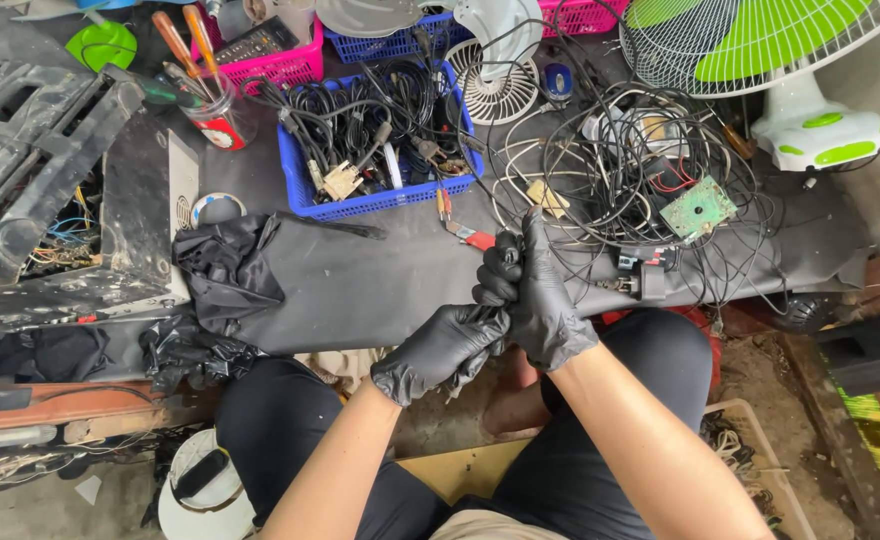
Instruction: Assembling or repairing power adapters by stripping, twisting, and organizing wires.
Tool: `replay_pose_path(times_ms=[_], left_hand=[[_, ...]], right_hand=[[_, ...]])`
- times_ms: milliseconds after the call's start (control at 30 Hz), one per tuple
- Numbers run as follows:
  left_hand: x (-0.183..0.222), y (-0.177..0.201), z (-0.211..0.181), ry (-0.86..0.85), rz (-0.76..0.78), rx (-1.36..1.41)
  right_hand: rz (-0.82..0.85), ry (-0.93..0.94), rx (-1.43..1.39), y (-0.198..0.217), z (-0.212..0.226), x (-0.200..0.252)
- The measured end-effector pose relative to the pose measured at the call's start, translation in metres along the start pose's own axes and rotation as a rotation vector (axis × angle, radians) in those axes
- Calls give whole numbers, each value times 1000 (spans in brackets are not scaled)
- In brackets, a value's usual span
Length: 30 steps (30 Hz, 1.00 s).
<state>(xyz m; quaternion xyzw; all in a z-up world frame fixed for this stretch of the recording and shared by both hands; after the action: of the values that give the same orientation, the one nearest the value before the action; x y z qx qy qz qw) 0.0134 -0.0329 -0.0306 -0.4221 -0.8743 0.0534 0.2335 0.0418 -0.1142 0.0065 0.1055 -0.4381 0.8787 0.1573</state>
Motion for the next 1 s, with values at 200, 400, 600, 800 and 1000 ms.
replay_pose_path(times_ms=[200, 400, 600, 800, 1000], left_hand=[[-23, 8, 30, -75, 22, -13], [1, -2, -4, -80, 45, 118], [2, 37, -29, -206, -6, 104], [-15, 116, -51, -246, -236, 251], [-14, 162, -82, -318, -369, 347]], right_hand=[[-30, -12, -49, 3, 1, -3], [-32, -2, -43, -6, 9, -7], [-230, 21, 377, -40, 26, -13], [-178, 436, 864, -43, 97, -52], [159, 944, 1537, -95, 83, -79]])
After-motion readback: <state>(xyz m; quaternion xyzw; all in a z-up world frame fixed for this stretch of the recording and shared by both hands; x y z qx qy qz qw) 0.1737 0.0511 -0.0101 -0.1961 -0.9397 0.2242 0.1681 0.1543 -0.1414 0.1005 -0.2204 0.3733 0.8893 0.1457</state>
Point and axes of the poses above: each hand's wrist, its own x-axis away from the middle knuckle, its own y-axis out of the back of the hand, z = x × y, the point moved 10 cm from there along -x, towards the middle knuckle, and after that the axes turned 2 degrees about -z, right-handed, at the moved point
